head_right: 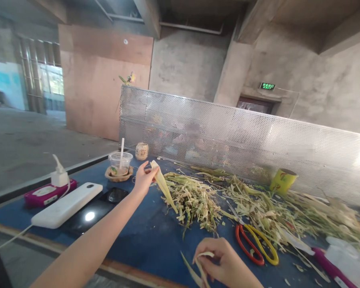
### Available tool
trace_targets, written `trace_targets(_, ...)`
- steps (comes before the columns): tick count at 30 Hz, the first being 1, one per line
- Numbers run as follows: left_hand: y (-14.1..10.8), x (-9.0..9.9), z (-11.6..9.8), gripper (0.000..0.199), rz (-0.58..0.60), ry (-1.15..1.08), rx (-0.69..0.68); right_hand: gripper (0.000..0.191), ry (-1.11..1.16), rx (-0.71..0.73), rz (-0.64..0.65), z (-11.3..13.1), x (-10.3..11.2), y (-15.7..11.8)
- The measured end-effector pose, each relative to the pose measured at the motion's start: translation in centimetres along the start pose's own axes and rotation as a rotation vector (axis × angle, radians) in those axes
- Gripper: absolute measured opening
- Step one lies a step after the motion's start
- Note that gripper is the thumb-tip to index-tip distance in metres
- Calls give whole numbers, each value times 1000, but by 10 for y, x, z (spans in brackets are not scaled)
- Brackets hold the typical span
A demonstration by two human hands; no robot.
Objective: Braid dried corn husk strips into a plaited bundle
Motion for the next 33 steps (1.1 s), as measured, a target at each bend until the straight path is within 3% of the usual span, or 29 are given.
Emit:
trace_targets(1,2,1,0,73,-20,-3,8,24,34,-54,92,-3,7,-4)
trace_targets(4,4,1,-1,74,-14,5,27,20,-49,-109,46,-6,32,0)
trace_targets(9,-6,-11,4,70,182,57,23,20,-335,-252,-17,-8,54,48)
trace_targets(13,-16,-18,6,74,351,99,-27,24,-428,-298,-232,-7,62,81)
trace_targets(16,-25,-19,2,75,507,115,-94,33,-438,-251,-339,7,54,97)
trace_targets(22,-42,-25,-1,80,758,122,-171,22,-36,-147,-275,27,10,125)
trace_targets(26,-43,-27,1,80,788,102,-179,8,113,-130,-323,23,-2,131)
trace_targets(33,-43,-29,2,72,773,93,-176,39,434,-70,-461,8,-3,117)
Point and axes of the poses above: each hand's wrist, its own y-axis towards the middle knuckle, its own x-axis out of the back of the hand, z = x × y, the point moved 1 cm from there along y, towards the middle knuckle, and after that the axes turned 13 degrees about y, right-handed, at the moved point
